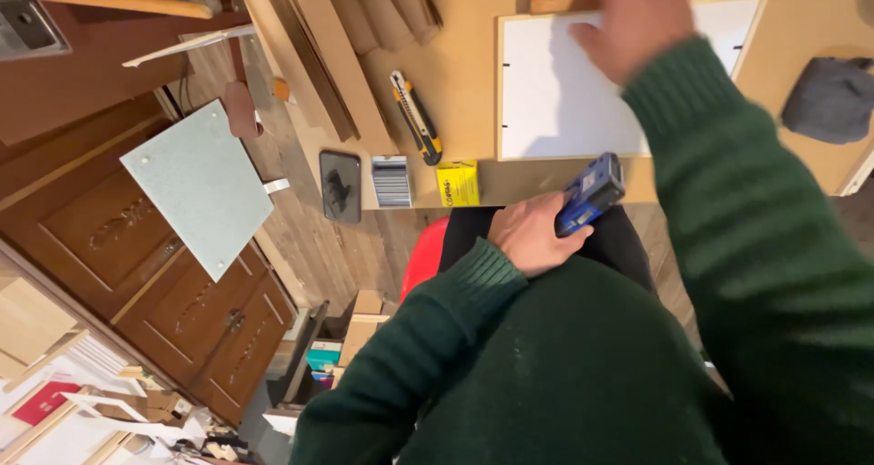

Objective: Assemble and secure artwork into a picture frame using wooden spacers and a staple gun.

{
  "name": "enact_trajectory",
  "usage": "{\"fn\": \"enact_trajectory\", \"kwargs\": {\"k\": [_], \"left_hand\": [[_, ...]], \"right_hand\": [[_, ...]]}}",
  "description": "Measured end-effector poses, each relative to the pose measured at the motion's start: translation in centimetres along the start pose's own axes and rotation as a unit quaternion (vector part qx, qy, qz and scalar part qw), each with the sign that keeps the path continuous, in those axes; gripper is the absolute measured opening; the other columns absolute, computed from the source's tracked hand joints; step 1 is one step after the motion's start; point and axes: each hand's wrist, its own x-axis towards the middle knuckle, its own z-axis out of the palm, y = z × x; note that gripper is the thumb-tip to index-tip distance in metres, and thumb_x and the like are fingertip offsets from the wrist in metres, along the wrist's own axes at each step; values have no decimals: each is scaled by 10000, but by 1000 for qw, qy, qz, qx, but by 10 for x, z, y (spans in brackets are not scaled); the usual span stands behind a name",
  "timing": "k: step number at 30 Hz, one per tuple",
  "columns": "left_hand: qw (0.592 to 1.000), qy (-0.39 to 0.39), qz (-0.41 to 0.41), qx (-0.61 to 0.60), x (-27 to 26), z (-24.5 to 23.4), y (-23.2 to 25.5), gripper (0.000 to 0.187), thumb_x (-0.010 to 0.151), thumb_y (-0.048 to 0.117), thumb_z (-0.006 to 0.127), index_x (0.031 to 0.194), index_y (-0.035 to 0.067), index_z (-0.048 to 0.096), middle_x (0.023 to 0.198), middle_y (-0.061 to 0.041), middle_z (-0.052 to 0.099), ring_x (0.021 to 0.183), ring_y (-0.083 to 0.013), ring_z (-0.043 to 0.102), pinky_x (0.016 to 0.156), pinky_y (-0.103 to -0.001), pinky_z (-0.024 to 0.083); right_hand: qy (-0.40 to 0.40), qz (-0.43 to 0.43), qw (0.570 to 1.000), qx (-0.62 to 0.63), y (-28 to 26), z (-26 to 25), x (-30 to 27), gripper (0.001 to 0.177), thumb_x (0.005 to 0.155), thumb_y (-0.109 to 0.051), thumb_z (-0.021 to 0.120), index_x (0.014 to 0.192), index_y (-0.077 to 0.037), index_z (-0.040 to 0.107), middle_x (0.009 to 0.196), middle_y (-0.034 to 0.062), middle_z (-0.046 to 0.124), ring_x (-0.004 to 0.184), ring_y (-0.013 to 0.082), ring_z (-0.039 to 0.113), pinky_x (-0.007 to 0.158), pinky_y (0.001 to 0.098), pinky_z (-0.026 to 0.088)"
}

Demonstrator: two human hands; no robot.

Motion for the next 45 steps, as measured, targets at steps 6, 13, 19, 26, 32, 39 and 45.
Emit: {"fn": "enact_trajectory", "kwargs": {"k": [6,13,19,26,32,39,45], "left_hand": [[997,48,11,-64,28,-22,6,543,818,462,720,1141,35,624,984,-180,703,935,-398,686,802,-496,538],[959,67,235,-142,68,-31,-22,514,804,200,734,1241,-21,577,1136,-222,594,1061,-424,608,911,-456,528],[930,267,247,53,143,-115,-43,456,865,92,780,1288,73,610,1228,-102,575,1132,-323,574,974,-429,509],[919,228,304,103,209,-111,-69,512,748,80,839,1233,107,677,1153,-40,603,1134,-290,565,974,-416,496],[928,216,292,90,217,-108,-72,446,714,55,850,1139,111,728,1102,-44,606,1103,-284,557,963,-390,508],[930,221,281,85,219,-104,-71,406,724,70,848,1110,125,735,1091,-24,608,1083,-274,559,952,-379,516],[935,218,270,79,215,-106,-65,407,723,41,831,1112,115,735,1072,-24,605,1074,-272,559,947,-379,521]], "right_hand": [[-42,343,889,301,-57,-50,-101,355,1127,-363,631,1166,-14,683,1044,104,716,970,184,683,884,321,534],[5,424,778,463,-101,-19,-101,316,1024,-255,713,1184,10,654,946,16,691,847,139,630,754,312,527],[35,453,811,369,-107,-8,-68,252,957,-224,749,1035,9,692,816,73,712,735,180,683,704,344,548],[16,439,859,265,-106,12,-55,285,901,-248,773,935,23,693,755,148,676,686,271,668,697,395,538],[23,428,864,265,-105,14,-48,279,900,-248,761,909,20,682,745,155,667,678,292,665,683,409,531],[27,431,869,242,-104,16,-44,313,888,-248,767,849,37,642,718,169,646,654,308,652,670,420,530],[25,433,868,243,-104,15,-39,300,885,-234,756,841,40,641,710,175,645,645,317,649,669,421,529]]}}
